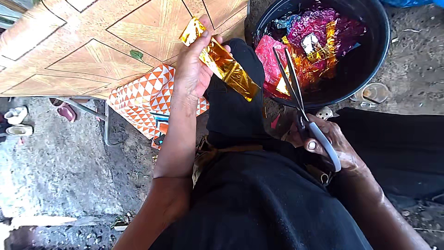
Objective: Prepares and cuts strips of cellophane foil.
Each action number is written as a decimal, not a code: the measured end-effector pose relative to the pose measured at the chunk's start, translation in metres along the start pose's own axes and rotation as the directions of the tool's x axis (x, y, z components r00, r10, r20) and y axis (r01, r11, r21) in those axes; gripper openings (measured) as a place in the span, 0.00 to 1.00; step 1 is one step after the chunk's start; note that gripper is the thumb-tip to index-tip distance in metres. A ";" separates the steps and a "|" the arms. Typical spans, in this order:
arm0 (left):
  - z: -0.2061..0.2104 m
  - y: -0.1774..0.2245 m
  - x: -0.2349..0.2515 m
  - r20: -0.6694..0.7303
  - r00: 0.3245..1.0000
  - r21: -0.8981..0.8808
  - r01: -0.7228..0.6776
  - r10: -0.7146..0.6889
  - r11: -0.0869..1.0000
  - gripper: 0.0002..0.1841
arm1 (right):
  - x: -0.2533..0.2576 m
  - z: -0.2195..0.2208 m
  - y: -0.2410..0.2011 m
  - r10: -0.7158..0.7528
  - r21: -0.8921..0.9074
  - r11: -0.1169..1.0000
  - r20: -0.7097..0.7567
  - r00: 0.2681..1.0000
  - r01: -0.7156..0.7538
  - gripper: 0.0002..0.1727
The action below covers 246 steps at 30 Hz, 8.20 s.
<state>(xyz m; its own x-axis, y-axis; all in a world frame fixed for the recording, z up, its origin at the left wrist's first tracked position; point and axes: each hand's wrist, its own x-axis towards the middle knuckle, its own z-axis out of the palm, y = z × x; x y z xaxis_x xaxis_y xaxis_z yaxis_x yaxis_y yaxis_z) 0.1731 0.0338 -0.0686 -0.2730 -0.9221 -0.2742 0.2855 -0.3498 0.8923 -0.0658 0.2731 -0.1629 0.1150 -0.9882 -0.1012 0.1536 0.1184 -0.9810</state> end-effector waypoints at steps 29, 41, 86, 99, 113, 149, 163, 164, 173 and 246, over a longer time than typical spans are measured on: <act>-0.015 -0.027 -0.002 0.070 0.974 -0.163 -0.202 0.215 0.966 0.07 | 0.045 0.014 0.011 -0.030 -0.077 0.997 -0.067 0.997 0.025 0.28; 0.009 0.002 0.038 0.193 0.981 -0.708 0.132 0.011 0.694 0.18 | 0.023 0.013 -0.001 -0.080 0.182 0.982 0.160 0.984 0.050 0.29; 0.046 -0.001 0.034 -0.295 0.943 -0.421 0.015 -0.153 0.907 0.07 | 0.019 0.015 0.008 -0.093 0.164 0.985 0.298 0.950 0.044 0.33; 0.046 -0.004 0.033 -0.322 0.939 -0.364 -0.002 -0.124 0.931 0.06 | 0.022 0.017 0.009 -0.064 0.123 0.992 0.296 0.953 0.028 0.33; 0.053 -0.014 0.024 -0.371 0.921 -0.107 -0.171 0.121 0.979 0.07 | 0.028 0.015 0.010 -0.067 0.147 0.989 0.267 0.961 0.028 0.31; 0.032 -0.020 0.012 -0.084 0.890 -0.042 -0.452 0.447 0.891 0.05 | 0.031 0.011 0.024 -0.059 0.120 0.992 0.081 0.995 0.049 0.31; -0.018 0.016 -0.004 0.193 0.802 0.059 -0.585 0.565 0.809 0.15 | 0.035 0.008 0.006 -0.113 -0.084 0.991 -0.089 0.990 0.106 0.32; -0.020 0.016 -0.005 0.194 0.796 0.071 -0.594 0.573 0.801 0.16 | 0.035 0.007 0.006 -0.119 -0.083 0.990 -0.088 0.989 0.112 0.32; -0.020 0.005 -0.007 0.195 0.878 0.143 -0.467 0.438 0.873 0.08 | 0.032 0.011 0.002 -0.055 -0.108 0.993 -0.176 0.983 0.036 0.30; 0.071 -0.054 -0.001 0.082 0.997 -0.146 -0.002 0.014 0.989 0.24 | 0.081 0.013 0.001 -0.188 0.231 0.893 -0.587 0.787 0.386 0.11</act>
<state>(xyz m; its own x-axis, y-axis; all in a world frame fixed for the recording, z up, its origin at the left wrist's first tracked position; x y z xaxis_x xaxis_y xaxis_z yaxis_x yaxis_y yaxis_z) 0.0929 0.0655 -0.0907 -0.3436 -0.9102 -0.2313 0.4172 -0.3686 0.8307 -0.0436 0.1943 -0.1705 -0.5145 -0.8574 0.0077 0.4081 -0.2528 -0.8772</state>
